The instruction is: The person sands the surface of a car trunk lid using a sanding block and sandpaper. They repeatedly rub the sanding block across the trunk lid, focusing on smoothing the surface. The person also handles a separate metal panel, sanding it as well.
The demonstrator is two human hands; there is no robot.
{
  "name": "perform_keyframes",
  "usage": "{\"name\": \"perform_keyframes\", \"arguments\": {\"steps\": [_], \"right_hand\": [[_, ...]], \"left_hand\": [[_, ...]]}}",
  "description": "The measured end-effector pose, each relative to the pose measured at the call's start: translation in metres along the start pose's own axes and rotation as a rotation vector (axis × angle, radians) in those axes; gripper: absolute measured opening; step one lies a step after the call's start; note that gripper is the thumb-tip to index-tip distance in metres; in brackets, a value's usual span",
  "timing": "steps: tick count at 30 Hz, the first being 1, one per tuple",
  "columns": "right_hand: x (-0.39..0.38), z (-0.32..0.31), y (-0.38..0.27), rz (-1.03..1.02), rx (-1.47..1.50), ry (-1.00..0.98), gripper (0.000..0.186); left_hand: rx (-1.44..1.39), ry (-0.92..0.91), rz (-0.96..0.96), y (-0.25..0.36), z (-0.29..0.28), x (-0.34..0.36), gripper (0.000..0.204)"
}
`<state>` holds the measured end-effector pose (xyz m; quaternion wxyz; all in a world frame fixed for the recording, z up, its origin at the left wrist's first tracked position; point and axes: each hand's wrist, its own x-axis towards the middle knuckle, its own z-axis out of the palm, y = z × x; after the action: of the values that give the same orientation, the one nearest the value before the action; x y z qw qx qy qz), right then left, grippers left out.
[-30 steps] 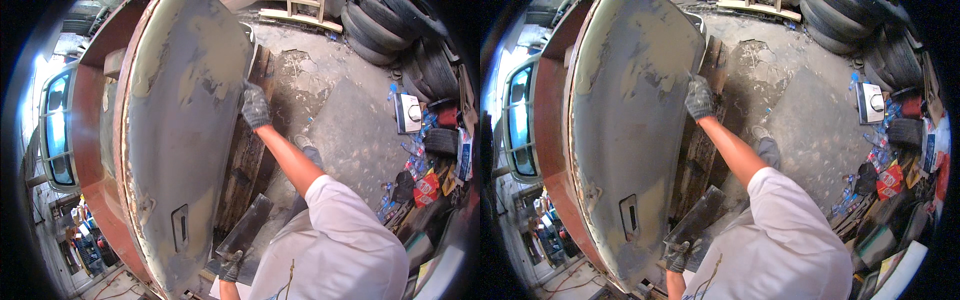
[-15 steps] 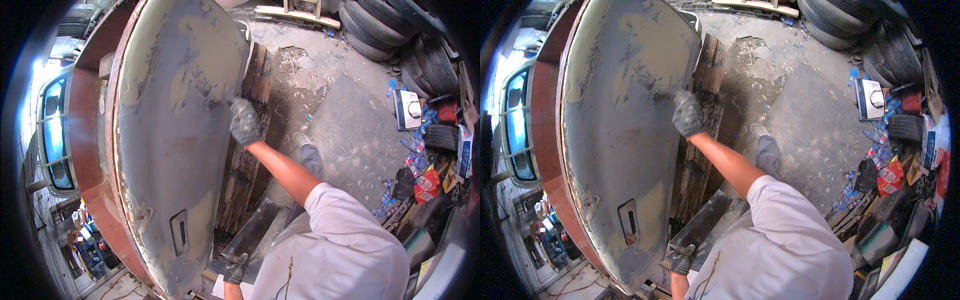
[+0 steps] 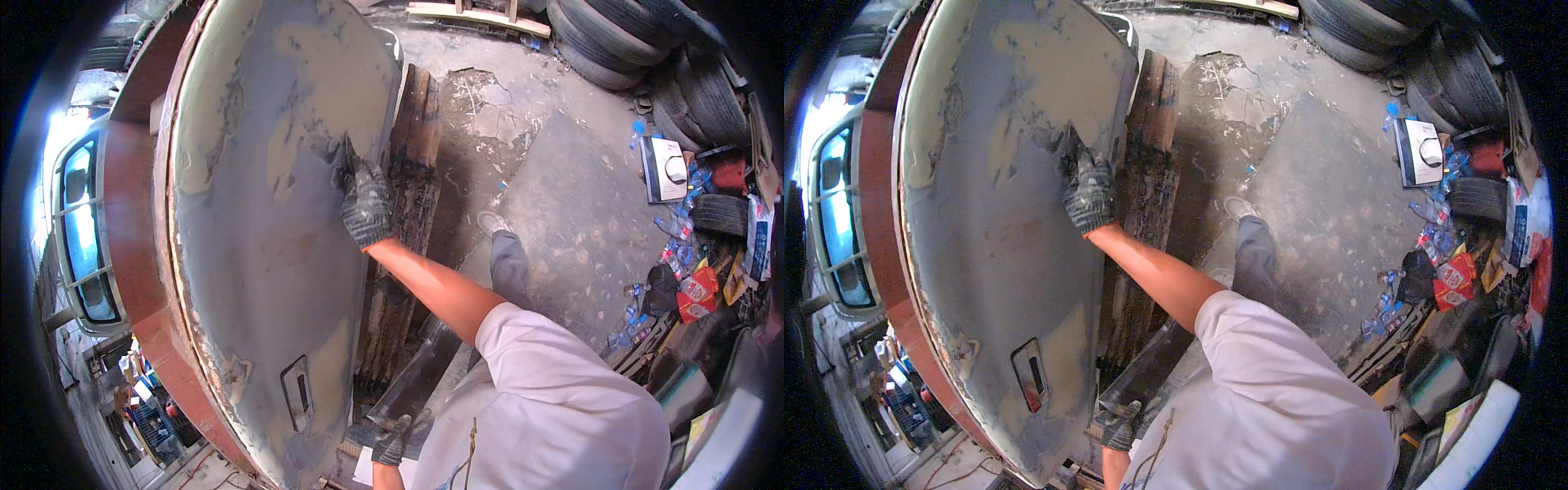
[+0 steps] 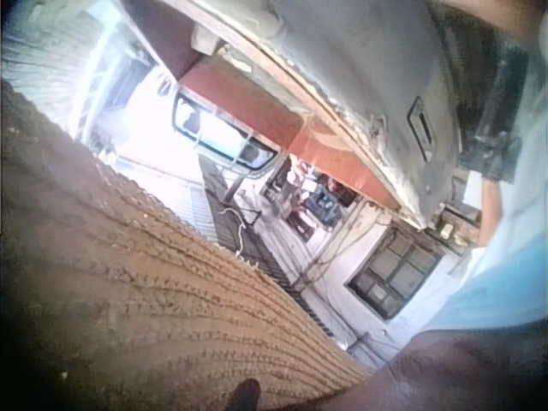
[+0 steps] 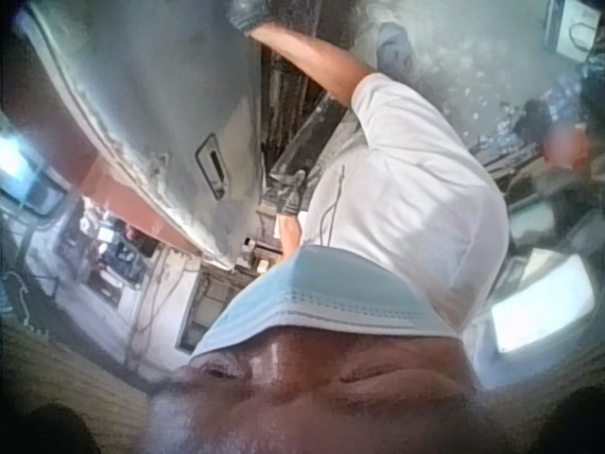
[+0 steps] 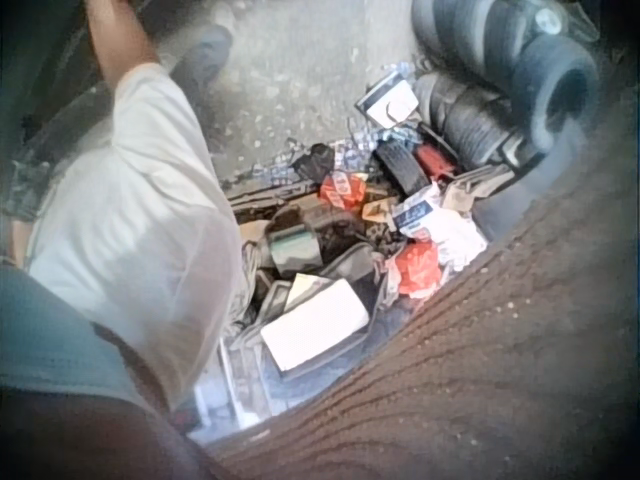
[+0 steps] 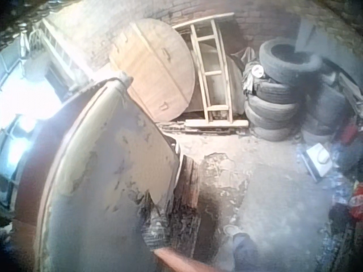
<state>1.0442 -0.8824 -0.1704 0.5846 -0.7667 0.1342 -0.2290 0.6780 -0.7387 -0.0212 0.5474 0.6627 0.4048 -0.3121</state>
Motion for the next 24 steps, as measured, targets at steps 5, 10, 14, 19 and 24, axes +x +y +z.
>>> {"name": "perform_keyframes", "arguments": {"steps": [5,10,14,19,24], "right_hand": [[-0.043,0.005,-0.017,-0.074,0.065,0.047,0.066],[-0.070,-0.017,-0.010,-0.235,-0.108,-0.199,0.062],[-0.028,-0.040,0.026,-0.011,0.398,-0.052,0.036],[0.068,-0.018,0.059,0.363,-0.105,-0.056,0.017],[0.054,0.011,0.034,0.073,-0.177,0.151,0.019]], "left_hand": [[0.133,-0.024,0.124,-0.003,-0.011,0.009,0.057],[-0.279,-0.089,0.073,-0.006,-0.010,0.007,0.058],[-0.380,-0.088,0.036,-0.007,-0.009,0.006,0.051],[-0.037,-0.021,0.186,-0.022,-0.016,0.012,0.059],[-0.134,0.032,0.083,-0.029,-0.013,0.009,0.050]]}}
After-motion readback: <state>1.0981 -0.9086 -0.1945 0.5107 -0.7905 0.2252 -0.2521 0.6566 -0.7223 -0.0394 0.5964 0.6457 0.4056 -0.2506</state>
